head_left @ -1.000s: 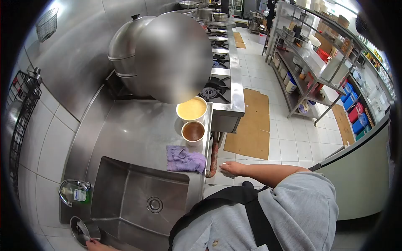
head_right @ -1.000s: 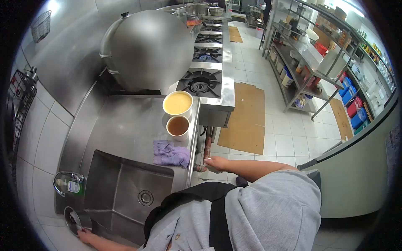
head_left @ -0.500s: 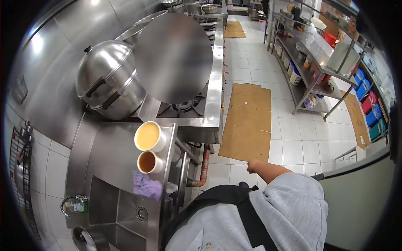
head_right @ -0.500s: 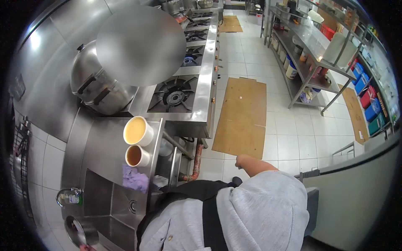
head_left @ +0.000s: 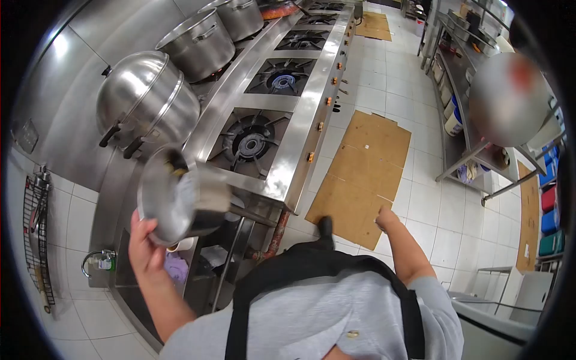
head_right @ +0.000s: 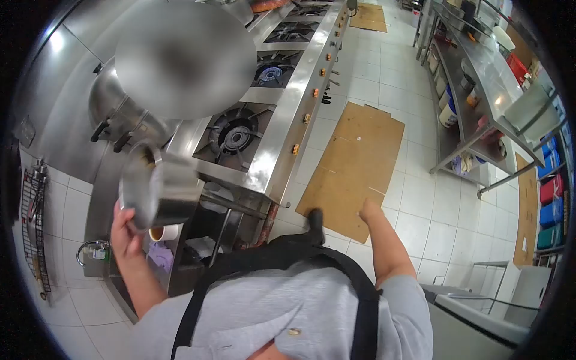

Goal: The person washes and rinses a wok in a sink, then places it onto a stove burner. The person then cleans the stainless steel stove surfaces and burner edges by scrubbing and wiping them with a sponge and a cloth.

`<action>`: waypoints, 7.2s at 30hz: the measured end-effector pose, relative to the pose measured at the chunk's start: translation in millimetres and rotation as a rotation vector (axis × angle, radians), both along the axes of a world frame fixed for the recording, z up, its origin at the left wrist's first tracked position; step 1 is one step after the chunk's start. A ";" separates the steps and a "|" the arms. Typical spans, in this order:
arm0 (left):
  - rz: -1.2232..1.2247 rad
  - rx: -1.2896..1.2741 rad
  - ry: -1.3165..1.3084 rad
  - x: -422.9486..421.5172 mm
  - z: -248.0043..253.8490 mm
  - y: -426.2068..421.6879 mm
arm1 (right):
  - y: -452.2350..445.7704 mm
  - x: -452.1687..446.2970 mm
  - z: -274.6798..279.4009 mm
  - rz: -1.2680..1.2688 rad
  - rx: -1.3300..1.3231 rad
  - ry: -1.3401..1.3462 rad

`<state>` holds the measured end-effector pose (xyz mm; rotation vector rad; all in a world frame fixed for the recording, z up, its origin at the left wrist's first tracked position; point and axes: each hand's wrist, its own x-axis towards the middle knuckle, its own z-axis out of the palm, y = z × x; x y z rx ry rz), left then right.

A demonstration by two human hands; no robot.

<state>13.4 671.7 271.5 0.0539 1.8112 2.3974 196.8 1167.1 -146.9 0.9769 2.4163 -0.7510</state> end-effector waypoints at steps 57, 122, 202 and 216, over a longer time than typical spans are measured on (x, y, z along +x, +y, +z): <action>0.007 0.159 -0.326 -668.9 -183.8 1012.9 | 905.9 -437.8 -54.4 -0.456 0.223 -0.100; 0.844 0.381 -0.279 -868.8 -271.3 1273.6 | 882.1 -1207.7 218.9 1.360 -0.612 0.882; 0.771 -0.688 0.048 -909.9 -230.9 1244.4 | 946.0 -1220.0 202.8 0.813 -0.687 0.867; 1.167 -1.666 -0.105 -827.9 -340.6 1178.2 | 974.0 -1253.7 106.7 1.444 0.197 0.951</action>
